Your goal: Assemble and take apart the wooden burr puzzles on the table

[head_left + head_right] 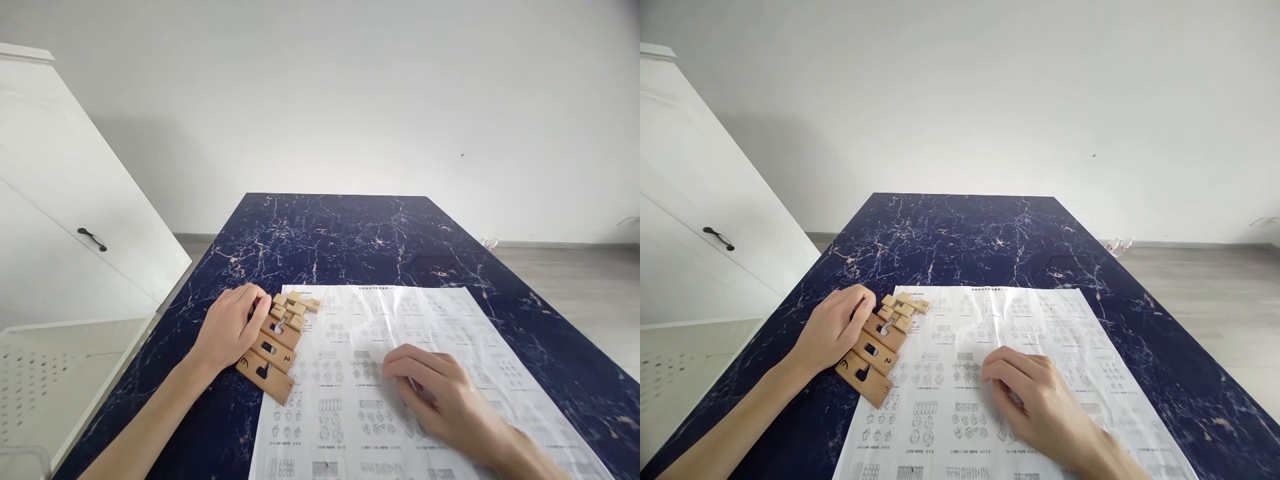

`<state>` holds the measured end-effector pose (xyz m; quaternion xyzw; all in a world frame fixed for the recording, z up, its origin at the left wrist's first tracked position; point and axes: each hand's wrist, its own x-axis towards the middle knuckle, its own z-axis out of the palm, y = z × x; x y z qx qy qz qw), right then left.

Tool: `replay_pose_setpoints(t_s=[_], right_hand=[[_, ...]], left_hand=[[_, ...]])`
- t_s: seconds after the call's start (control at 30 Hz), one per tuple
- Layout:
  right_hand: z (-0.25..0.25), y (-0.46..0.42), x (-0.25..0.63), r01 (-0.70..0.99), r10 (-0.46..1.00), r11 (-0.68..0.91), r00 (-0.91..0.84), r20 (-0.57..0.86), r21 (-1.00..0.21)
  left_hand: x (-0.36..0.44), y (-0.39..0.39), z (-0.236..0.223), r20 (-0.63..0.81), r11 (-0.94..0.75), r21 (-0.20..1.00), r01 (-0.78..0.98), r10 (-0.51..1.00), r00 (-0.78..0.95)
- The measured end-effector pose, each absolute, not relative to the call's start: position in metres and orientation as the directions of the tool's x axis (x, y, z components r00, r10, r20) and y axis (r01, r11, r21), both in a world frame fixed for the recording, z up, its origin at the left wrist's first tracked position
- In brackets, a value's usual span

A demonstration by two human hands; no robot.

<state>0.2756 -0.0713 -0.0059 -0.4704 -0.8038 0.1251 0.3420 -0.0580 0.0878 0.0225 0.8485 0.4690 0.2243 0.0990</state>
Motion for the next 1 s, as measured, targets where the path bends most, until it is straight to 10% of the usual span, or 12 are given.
replay_pose_setpoints(t_s=[1.0], right_hand=[[-0.013,-0.070,0.277,0.653,0.861,0.503,-0.317,0.399,-0.567]], left_hand=[[-0.058,0.088,0.011,0.538,-0.796,-0.006,0.605,0.508,0.673]])
